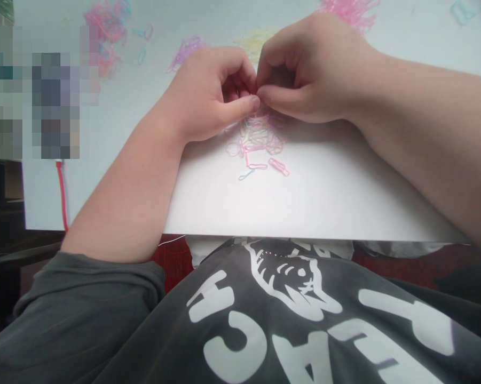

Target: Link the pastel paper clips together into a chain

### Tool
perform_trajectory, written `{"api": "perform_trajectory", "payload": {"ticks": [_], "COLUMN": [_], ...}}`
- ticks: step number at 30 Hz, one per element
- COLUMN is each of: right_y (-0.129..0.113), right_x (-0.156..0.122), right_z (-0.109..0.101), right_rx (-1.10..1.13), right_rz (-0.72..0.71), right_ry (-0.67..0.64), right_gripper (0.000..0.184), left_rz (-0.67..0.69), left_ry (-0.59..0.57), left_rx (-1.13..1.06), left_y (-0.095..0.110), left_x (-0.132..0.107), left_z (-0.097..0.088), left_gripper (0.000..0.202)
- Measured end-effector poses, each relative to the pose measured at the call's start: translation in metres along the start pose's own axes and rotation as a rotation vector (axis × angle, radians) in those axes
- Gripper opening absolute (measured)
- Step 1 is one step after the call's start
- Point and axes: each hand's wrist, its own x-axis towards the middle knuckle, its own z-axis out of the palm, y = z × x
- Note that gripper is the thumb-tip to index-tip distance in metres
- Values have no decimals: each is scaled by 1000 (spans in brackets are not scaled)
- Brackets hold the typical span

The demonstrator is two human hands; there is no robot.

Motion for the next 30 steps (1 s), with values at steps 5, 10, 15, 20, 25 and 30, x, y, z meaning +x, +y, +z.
{"api": "perform_trajectory", "payload": {"ticks": [5, 10, 15, 20, 25, 30], "right_y": [-1, -1, 1, 1, 1, 1], "right_x": [0, 0, 1, 0, 0, 0], "right_z": [0, 0, 0, 0, 0, 1], "right_rx": [11, 6, 17, 13, 16, 15], "right_rz": [2, -1, -16, -6, -9, -8], "right_ry": [-10, -3, -2, -4, 9, 4], "right_gripper": [22, 22, 22, 23, 23, 22], "left_rz": [-20, -49, -54, -52, -57, -47], "left_ry": [-16, -14, -21, -14, -15, -19], "left_rx": [-25, -31, -31, -48, -14, -8], "left_y": [5, 8, 7, 8, 8, 7], "left_x": [-2, -2, -2, -2, -2, -2], "left_z": [-1, -2, -3, -3, -2, -3], "left_gripper": [12, 10, 8, 9, 11, 9]}}
